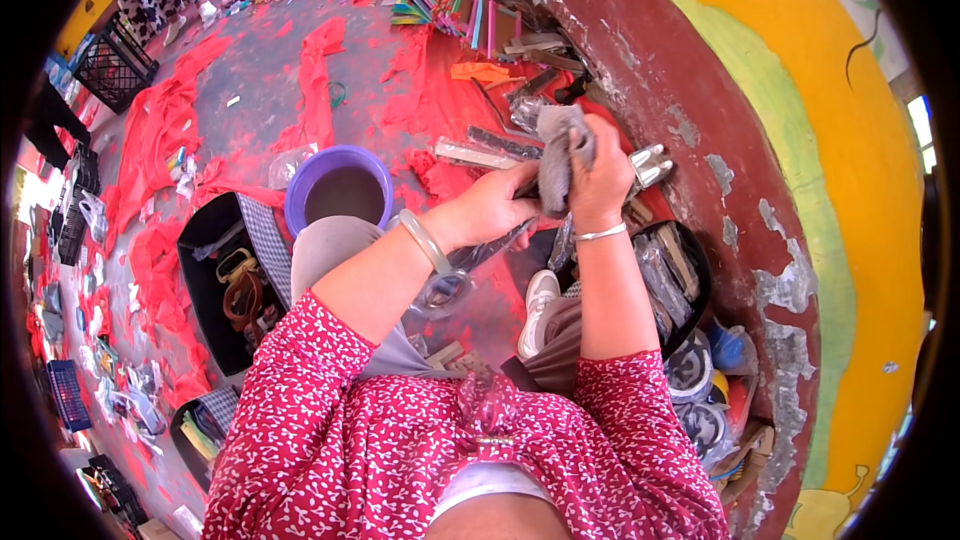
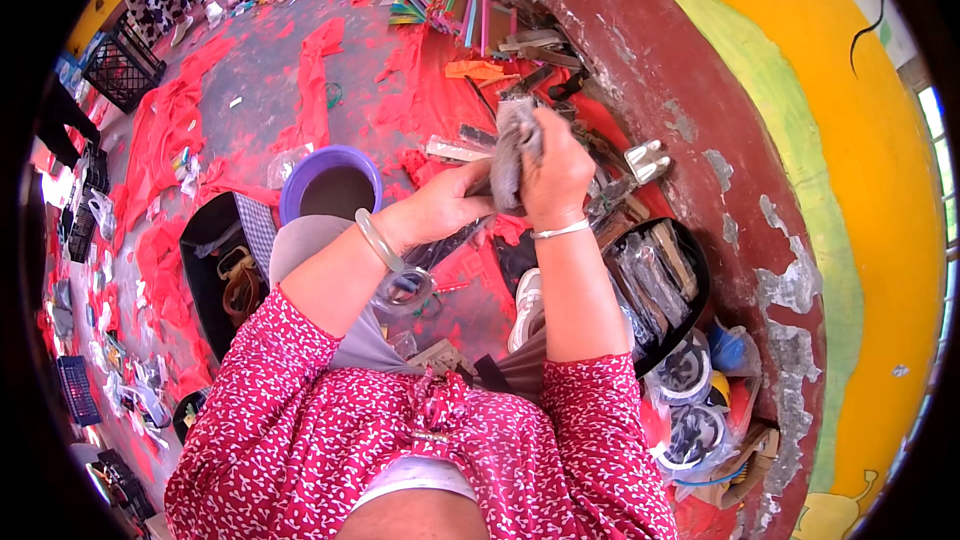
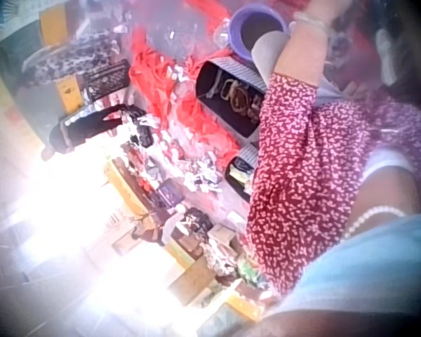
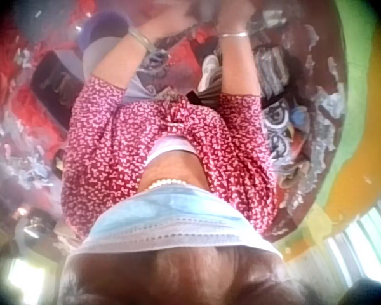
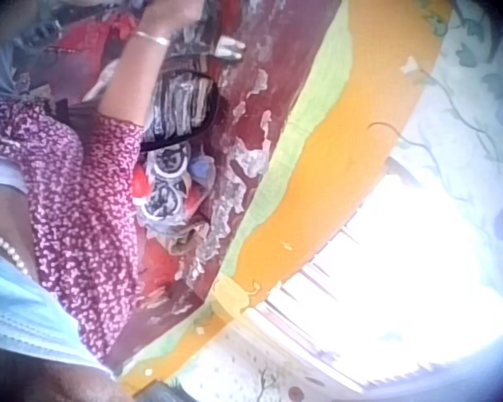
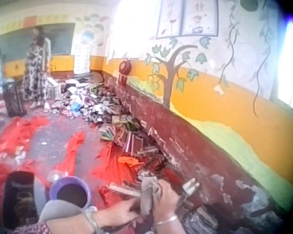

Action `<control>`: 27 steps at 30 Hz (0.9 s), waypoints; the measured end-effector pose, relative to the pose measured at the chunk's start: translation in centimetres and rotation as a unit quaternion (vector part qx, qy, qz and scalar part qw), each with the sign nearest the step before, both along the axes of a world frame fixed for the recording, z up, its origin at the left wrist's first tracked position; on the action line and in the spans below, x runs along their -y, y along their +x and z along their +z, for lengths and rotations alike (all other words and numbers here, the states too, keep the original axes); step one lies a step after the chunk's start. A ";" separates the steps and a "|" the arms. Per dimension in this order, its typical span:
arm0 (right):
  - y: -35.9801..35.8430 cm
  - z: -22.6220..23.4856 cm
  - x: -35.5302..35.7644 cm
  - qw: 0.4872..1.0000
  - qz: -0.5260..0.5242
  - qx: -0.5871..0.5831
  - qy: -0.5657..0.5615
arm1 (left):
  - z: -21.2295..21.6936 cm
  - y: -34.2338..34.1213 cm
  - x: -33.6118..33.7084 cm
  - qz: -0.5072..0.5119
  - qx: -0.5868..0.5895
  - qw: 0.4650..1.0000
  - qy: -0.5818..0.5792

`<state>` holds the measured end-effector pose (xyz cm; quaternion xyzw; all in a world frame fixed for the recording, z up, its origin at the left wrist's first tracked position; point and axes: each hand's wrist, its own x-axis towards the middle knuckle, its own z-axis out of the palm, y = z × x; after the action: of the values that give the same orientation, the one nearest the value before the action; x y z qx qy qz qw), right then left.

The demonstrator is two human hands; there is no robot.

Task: The person takes long items inside plastic sleeves from a container, wipes each one with a cloth, and places them back into a container.

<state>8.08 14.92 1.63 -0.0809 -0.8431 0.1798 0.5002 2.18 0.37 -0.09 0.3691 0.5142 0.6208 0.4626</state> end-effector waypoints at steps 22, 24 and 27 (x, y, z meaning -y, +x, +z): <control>4.6 5.3 -7.3 0.920 0.162 -0.122 -0.336 | 1.9 -2.0 1.5 0.045 0.147 0.987 0.045; 2.6 5.2 -3.5 0.799 0.272 -0.180 -0.505 | 1.5 -2.2 1.2 0.044 0.159 0.983 0.074; 1.8 4.4 -0.3 0.875 0.222 -0.037 -0.429 | 2.0 -1.6 0.7 0.060 0.158 0.981 0.091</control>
<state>9.87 15.27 6.01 -0.0920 -0.6597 0.6332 0.3943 0.59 -0.29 1.89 0.2756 0.3968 0.7423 0.4643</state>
